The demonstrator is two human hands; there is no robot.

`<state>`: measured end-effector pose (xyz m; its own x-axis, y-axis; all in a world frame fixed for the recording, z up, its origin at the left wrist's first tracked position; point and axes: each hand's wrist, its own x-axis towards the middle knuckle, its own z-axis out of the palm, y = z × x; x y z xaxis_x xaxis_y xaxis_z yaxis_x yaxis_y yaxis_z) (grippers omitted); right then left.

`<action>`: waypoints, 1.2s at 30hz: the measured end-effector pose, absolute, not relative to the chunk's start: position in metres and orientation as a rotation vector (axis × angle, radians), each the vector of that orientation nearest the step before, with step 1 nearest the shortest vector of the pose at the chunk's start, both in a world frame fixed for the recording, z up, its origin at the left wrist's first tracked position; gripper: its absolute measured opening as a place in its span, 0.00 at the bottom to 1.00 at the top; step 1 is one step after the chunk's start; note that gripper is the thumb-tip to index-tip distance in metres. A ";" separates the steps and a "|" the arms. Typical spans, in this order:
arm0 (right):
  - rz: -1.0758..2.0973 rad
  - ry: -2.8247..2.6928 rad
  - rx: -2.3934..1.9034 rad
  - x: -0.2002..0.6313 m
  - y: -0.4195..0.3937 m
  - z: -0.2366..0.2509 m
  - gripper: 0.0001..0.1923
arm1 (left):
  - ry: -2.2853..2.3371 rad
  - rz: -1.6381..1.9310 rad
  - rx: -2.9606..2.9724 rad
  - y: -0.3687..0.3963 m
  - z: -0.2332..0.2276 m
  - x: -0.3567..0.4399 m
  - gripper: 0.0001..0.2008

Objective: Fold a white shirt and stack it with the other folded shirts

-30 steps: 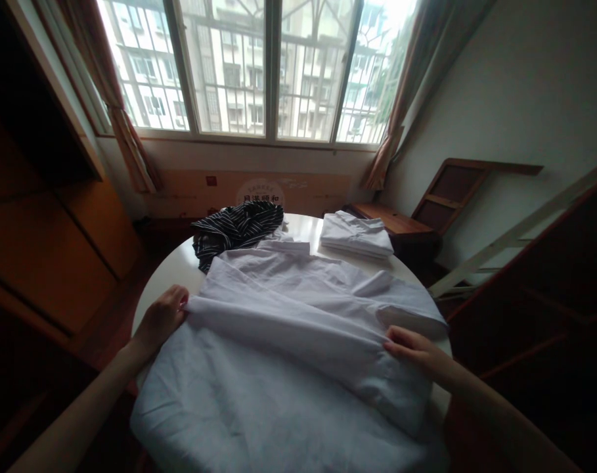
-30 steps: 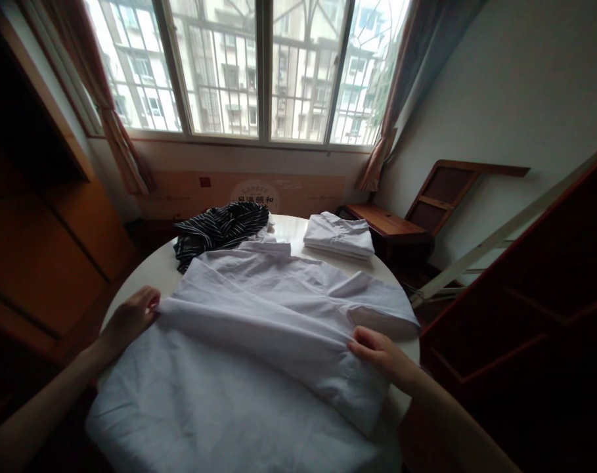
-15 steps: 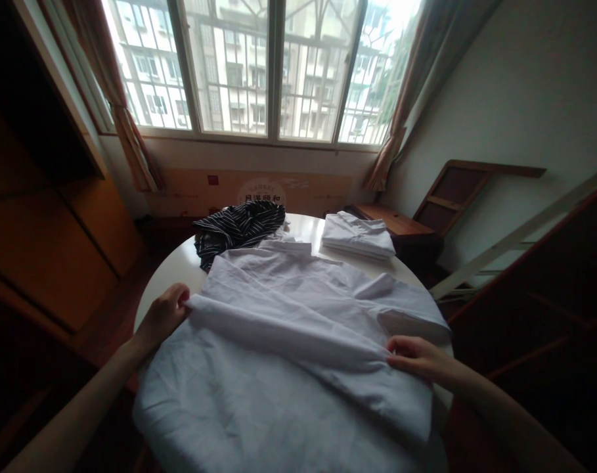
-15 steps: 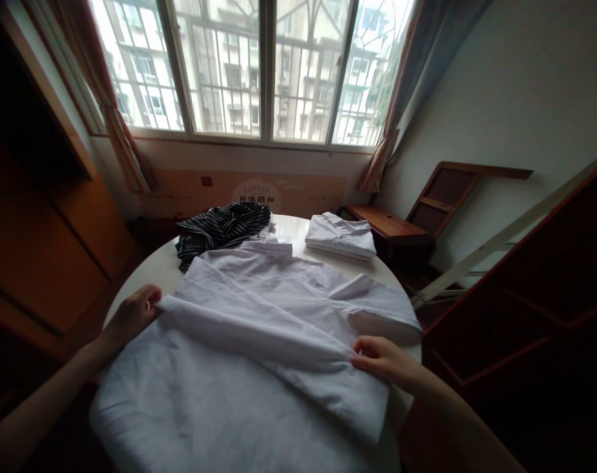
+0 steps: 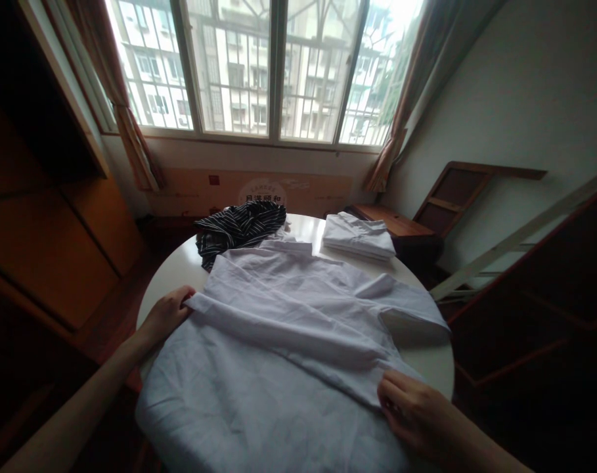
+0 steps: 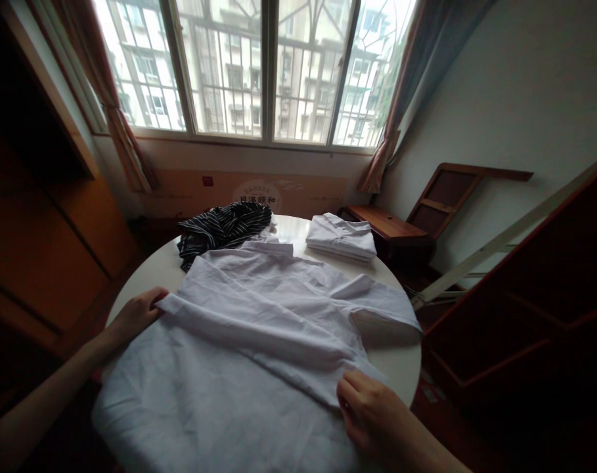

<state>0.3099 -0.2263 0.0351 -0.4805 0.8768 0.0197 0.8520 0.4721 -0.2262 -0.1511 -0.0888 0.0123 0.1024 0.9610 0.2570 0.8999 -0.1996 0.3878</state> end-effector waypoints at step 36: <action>0.286 -2.294 -1.537 0.282 -0.103 0.073 0.12 | 1.879 0.799 2.016 -0.112 0.019 -0.155 0.11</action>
